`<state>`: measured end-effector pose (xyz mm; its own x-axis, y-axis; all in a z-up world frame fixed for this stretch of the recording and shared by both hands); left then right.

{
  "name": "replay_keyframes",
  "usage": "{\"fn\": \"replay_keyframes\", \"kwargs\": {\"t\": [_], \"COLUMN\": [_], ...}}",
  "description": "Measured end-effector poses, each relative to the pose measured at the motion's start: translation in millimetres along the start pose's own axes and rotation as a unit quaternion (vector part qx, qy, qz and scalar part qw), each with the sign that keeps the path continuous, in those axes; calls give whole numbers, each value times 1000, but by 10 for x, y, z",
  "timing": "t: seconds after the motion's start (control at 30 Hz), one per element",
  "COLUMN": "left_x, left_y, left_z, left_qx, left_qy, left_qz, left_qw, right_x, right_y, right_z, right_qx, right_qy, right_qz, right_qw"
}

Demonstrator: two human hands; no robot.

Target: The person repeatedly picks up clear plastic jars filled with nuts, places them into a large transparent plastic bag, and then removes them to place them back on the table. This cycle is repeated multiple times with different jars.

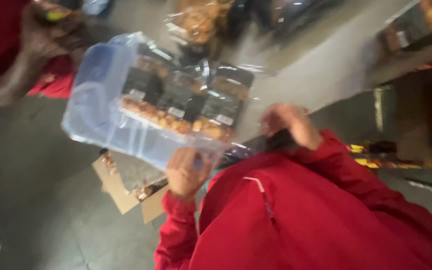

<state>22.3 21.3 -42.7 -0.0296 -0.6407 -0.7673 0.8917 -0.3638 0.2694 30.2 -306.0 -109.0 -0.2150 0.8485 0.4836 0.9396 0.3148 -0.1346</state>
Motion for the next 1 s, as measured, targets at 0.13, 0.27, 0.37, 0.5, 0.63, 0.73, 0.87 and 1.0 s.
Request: {"fn": "replay_keyframes", "kwargs": {"t": [0.13,0.27,0.37,0.5,0.63,0.73,0.87,1.0], "left_x": [117,147,151,168,187,197,214,229], "left_y": [-39,9,0,-40,-21,-42,-10,-2], "left_z": [-130,-127,-156,-176,-217,-213,-210,-199], "left_qx": [34,41,24,10,-2,11,-2,-12], "left_qy": [116,114,96,90,120,121,137,154], "left_qz": [67,94,94,100,88,95,92,94], "left_qw": [990,988,991,991,989,988,986,984], "right_x": [365,341,150,-418,-997,-1379,-1689,-1550], "right_y": [102,59,68,44,-19,29,71,-145], "right_z": [60,-301,-540,-864,-1153,-1279,-1270,-1149], "right_qx": [4,-63,-152,-132,-210,-238,-314,-367], "right_qy": [-110,-259,-343,-360,-321,-354,-340,-302], "right_qz": [10,64,167,263,319,421,456,521], "right_qw": [994,962,912,885,867,801,760,709]}}
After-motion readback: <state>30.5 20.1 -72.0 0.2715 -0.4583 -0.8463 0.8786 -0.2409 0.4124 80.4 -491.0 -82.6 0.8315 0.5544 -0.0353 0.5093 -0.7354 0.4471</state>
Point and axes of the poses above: each hand's wrist, its own y-axis towards the middle knuckle, its own x-axis out of the palm, z = x × y, the point moved 1 cm from there along y, towards the middle knuckle, and after that the axes turned 3 degrees about -z, right-handed, at the moved point
